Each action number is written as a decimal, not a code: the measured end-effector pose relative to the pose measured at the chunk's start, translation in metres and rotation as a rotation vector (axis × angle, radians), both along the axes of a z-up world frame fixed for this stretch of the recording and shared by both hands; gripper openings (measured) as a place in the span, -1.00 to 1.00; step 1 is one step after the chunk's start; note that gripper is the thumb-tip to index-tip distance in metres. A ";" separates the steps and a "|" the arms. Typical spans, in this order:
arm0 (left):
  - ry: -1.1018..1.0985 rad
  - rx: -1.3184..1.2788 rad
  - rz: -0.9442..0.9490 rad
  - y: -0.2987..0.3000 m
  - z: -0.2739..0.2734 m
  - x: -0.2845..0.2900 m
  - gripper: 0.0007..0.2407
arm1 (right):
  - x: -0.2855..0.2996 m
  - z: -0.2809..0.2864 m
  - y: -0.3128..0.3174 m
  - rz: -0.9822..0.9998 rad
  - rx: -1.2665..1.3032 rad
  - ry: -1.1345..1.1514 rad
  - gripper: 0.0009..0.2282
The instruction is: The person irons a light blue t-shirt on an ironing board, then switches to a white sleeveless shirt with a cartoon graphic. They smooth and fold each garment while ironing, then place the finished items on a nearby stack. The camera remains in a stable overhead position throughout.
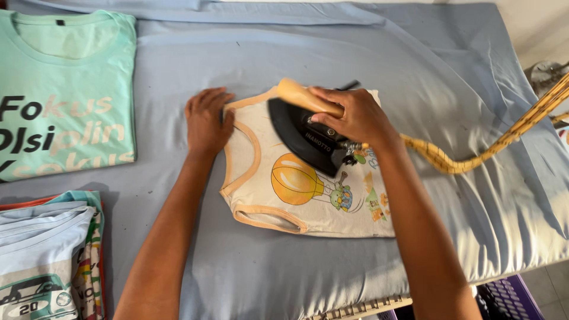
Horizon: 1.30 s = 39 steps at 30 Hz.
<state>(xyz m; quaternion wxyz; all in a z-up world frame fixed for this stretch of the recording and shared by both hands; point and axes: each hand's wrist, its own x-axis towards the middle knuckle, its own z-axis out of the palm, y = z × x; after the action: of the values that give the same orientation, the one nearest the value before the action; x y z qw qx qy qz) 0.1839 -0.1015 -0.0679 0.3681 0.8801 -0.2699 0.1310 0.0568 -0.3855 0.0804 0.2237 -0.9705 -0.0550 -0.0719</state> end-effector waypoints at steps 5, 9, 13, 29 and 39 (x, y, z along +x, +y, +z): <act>-0.028 -0.044 0.028 0.000 0.003 -0.002 -0.74 | 0.004 -0.003 -0.001 0.169 0.021 -0.036 -0.56; -0.055 -0.003 0.031 0.001 0.003 -0.002 -0.68 | 0.014 -0.016 0.032 0.016 -0.150 -0.189 -0.58; -0.014 0.028 0.039 -0.002 0.004 -0.001 -0.60 | 0.041 -0.001 0.042 -0.081 -0.116 0.246 -0.53; -0.118 0.244 -0.110 0.002 0.012 -0.005 -0.52 | 0.006 -0.007 0.010 -0.157 -0.104 0.056 -0.52; -0.107 0.108 -0.069 0.003 0.000 -0.001 -0.61 | -0.040 -0.016 -0.053 -0.725 -0.323 -0.032 -0.57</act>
<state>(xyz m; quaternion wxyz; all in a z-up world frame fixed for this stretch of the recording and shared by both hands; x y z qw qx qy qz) 0.1828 -0.0990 -0.0678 0.3094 0.8806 -0.3259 0.1505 0.0165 -0.4384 0.0649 0.0274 -0.9484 0.2771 -0.1518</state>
